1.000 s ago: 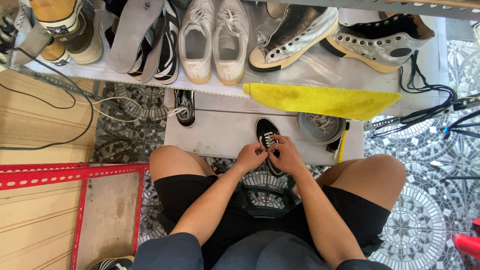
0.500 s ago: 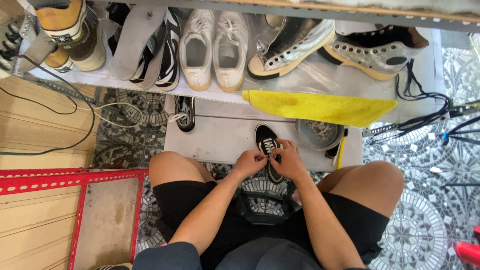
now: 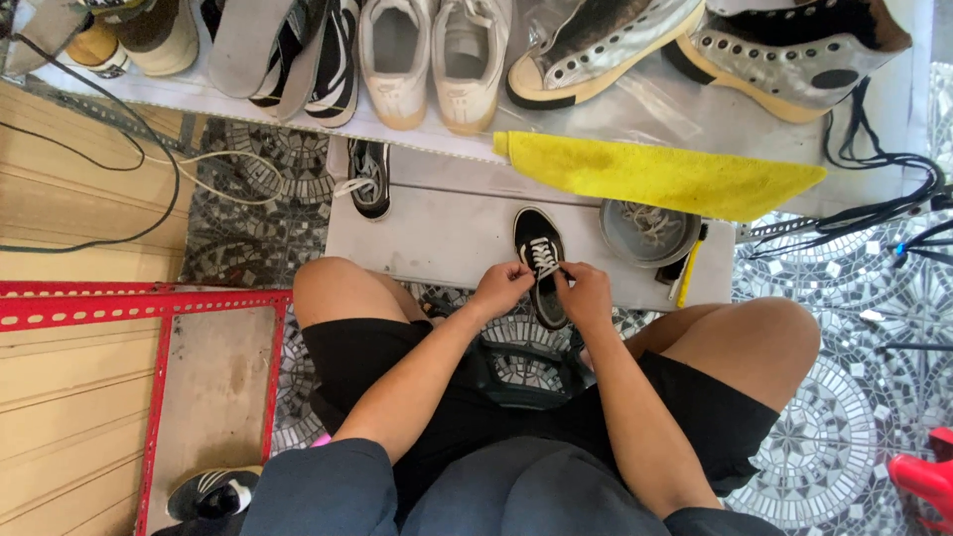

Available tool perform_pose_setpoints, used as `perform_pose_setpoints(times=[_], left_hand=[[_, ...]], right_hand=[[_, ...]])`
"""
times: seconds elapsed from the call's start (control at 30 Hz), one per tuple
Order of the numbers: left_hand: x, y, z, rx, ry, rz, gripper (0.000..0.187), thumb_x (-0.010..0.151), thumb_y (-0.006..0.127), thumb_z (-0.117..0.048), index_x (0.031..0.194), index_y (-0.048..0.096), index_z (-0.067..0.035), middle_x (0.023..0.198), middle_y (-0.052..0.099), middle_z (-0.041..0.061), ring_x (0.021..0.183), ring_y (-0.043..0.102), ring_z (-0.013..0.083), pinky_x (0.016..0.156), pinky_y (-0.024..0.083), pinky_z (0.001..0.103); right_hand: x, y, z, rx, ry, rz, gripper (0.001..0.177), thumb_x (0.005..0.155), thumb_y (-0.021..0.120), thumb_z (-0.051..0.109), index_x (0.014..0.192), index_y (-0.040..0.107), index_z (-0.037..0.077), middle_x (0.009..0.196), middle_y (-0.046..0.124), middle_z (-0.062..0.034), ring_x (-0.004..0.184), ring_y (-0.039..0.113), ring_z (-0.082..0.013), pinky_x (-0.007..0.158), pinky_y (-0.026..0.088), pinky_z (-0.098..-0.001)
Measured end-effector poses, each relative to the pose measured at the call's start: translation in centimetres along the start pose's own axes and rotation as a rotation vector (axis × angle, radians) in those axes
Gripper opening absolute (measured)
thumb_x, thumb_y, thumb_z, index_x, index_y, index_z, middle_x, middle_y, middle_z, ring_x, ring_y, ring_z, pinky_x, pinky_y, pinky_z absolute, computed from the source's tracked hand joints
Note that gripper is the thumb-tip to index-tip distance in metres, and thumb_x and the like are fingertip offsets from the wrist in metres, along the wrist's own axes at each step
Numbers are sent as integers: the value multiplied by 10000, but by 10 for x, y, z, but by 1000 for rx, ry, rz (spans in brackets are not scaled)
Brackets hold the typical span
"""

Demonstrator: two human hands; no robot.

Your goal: The person sits on a stool and laces a black sneaker with white laces. They thread the laces through the eyelets, pull them tight, and tie a knot. The person handles the shoe and laces by hand throughout the process.

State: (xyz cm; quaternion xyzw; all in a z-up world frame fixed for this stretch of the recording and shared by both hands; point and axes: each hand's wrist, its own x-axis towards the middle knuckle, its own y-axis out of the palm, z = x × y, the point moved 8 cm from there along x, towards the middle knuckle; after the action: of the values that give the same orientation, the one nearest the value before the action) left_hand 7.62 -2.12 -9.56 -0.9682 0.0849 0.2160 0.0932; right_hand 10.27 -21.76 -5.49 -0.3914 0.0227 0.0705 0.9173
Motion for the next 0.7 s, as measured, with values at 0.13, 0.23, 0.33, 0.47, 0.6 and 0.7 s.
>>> perform_pose_setpoints(times=[0.13, 0.23, 0.33, 0.47, 0.6, 0.7], left_hand=[[15, 4, 39, -147, -151, -16, 230, 992, 714, -341, 1005, 843, -151, 922, 789, 27, 852, 668, 157, 732, 544, 327], [8, 3, 41, -243, -295, -8, 259, 978, 755, -400, 1048, 856, -172, 978, 806, 26, 862, 666, 148, 684, 533, 299], [-1, 3, 46, -280, -376, 22, 356, 974, 791, -438, 1158, 844, -138, 1067, 817, 41, 904, 676, 163, 688, 552, 297], [-19, -6, 32, -167, -436, 80, 418, 1016, 751, -469, 1239, 817, -122, 1104, 822, 25, 899, 685, 164, 672, 541, 298], [-13, -9, 41, -191, -407, 47, 344, 1024, 777, -453, 1148, 849, -141, 1055, 840, 28, 847, 691, 135, 597, 542, 235], [-19, -14, 29, -219, -388, 36, 374, 1037, 789, -455, 1159, 848, -107, 1056, 826, 40, 854, 688, 129, 616, 564, 228]], right_hand=[[-4, -3, 11, 55, -1, -63, 223, 1085, 753, 80, 1266, 831, -23, 1064, 811, -235, 1009, 810, -426, 768, 723, -517], [-5, -3, 16, 57, 10, -96, 227, 1093, 744, 51, 1277, 810, -66, 1052, 790, -263, 1006, 800, -460, 756, 730, -535], [-8, 5, 11, 68, 30, -105, 238, 1100, 728, 37, 1299, 790, -78, 1071, 774, -266, 1025, 791, -473, 760, 740, -542], [-11, 5, 13, 84, 36, -83, 239, 1066, 771, 54, 1267, 798, -73, 1056, 774, -242, 1023, 797, -453, 748, 737, -537], [-12, 0, 15, 79, 45, -67, 249, 1030, 824, 73, 1245, 810, -53, 1051, 776, -216, 1020, 804, -418, 751, 734, -504], [-10, 6, 4, 154, 74, -91, 213, 1036, 805, 72, 1219, 829, -35, 1008, 781, -232, 984, 799, -446, 731, 723, -519]])
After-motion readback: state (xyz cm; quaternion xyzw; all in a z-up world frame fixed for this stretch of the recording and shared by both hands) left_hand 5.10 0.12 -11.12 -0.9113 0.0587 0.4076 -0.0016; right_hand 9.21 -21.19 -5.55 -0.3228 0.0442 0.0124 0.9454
